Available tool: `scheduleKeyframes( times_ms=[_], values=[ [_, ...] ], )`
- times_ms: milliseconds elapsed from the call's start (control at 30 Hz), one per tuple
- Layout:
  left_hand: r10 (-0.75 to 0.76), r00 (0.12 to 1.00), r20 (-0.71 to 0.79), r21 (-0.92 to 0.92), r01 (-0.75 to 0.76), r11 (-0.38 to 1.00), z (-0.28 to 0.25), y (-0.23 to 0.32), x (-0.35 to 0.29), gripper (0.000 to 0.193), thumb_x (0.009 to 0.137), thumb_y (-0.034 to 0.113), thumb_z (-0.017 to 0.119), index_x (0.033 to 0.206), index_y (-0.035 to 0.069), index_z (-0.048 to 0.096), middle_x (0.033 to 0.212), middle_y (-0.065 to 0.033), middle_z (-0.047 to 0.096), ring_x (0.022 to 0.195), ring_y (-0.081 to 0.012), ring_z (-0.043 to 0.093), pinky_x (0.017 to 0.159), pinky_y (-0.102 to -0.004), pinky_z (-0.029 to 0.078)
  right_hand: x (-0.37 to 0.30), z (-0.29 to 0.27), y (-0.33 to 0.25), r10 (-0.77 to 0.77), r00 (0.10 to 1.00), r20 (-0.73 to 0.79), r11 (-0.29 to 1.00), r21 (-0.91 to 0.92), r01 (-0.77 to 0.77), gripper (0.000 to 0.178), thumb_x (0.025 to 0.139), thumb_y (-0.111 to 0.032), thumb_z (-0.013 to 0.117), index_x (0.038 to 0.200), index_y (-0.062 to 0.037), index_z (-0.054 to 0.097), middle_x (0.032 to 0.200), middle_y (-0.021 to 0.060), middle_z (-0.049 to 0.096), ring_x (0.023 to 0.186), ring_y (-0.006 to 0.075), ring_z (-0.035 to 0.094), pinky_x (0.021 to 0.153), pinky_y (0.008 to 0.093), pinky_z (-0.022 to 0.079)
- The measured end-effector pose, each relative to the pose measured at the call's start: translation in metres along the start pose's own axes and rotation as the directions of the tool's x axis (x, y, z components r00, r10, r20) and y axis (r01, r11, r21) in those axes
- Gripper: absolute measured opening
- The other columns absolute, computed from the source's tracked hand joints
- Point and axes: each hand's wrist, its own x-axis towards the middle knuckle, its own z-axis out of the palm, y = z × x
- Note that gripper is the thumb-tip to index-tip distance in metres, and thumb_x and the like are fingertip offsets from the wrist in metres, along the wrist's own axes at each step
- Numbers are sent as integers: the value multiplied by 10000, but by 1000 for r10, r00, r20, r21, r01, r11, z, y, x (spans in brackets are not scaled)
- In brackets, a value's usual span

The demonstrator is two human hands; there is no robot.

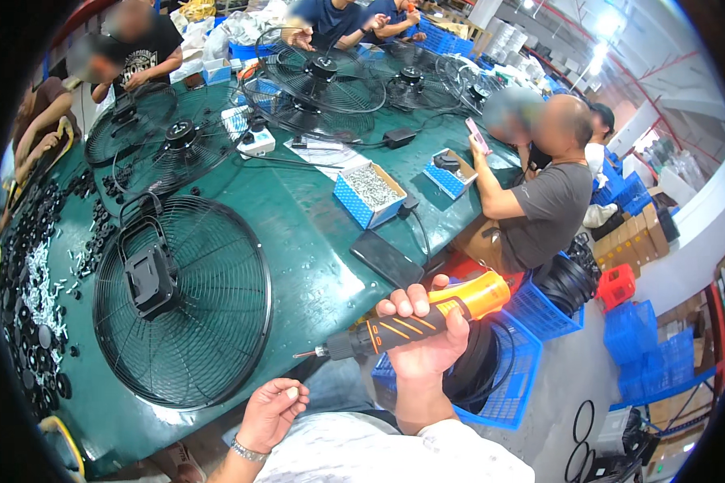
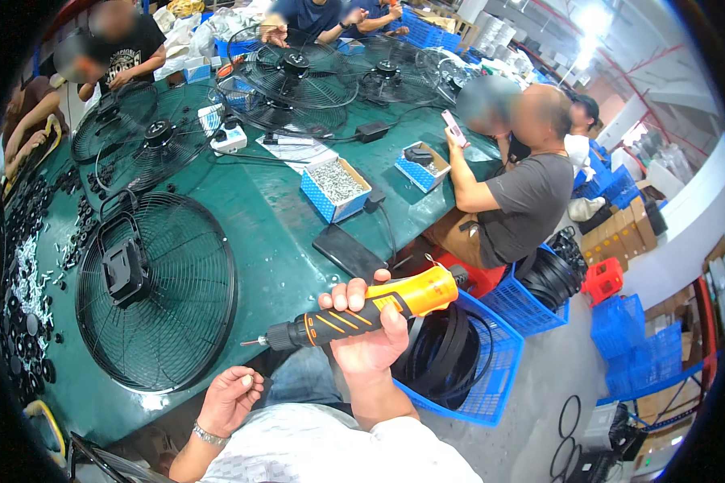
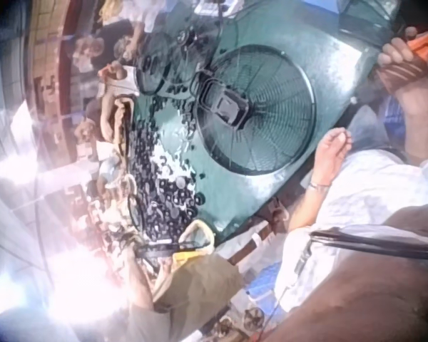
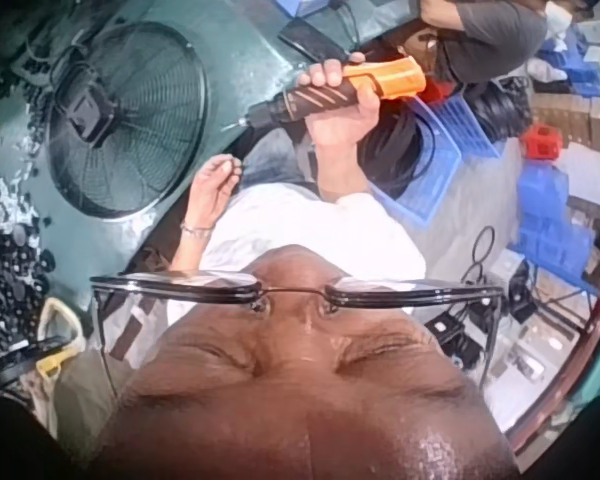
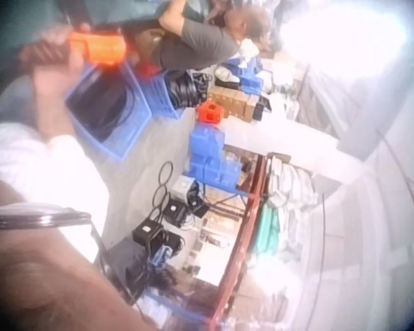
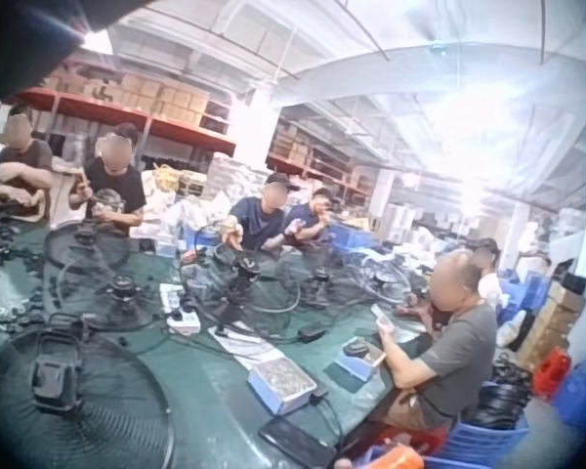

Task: Assembling industrial or commercial fans by putting together the outer mesh grill, ring clips, and inner components using tools.

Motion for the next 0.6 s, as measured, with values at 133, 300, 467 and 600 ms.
scheduleKeyframes(
  times_ms=[133, 300, 467, 600],
  values=[
    [-4, 1000, 8, 7, 4, 1000, 1, 5, 1, 140, 912, 2, 570, 1035, 6, 635, 963, -146, 676, 833, -200, 658, 729, -290, 550, -2, 4, 1, 5, 1000, -1, 1000, -19, -5, 446, 837, -278, 640, 1229, -148, 470, 905, 85, 555, 906, 235, 517, 898, 432, 382],
    [17, 1000, -15, -30, -17, 999, 4, 7, 3, 150, 910, 12, 564, 1045, -16, 623, 961, -159, 681, 835, -202, 664, 729, -286, 555, -2, 8, -1, 7, 1000, -5, 995, -97, -7, 406, 851, -307, 639, 1209, -159, 518, 882, 44, 534, 887, 201, 504, 894, 394, 384],
    [6, 998, -62, -15, -7, 1000, 8, 5, 2, 148, 920, 45, 577, 1048, -16, 621, 971, -148, 677, 830, -187, 661, 724, -277, 553, -1, 7, -3, -7, 1000, -15, 999, -49, 6, 440, 838, -283, 632, 1227, -156, 468, 901, 76, 545, 904, 235, 515, 900, 429, 383],
    [12, 996, -91, 3, -12, 1000, 10, 2, 1, 145, 933, 73, 583, 1043, -13, 622, 979, -130, 670, 820, -171, 651, 719, -263, 549, 1, 5, -2, -13, 1000, -2, 999, -35, 13, 441, 836, -280, 633, 1226, -156, 467, 897, 77, 545, 902, 236, 518, 900, 431, 387]
  ],
)
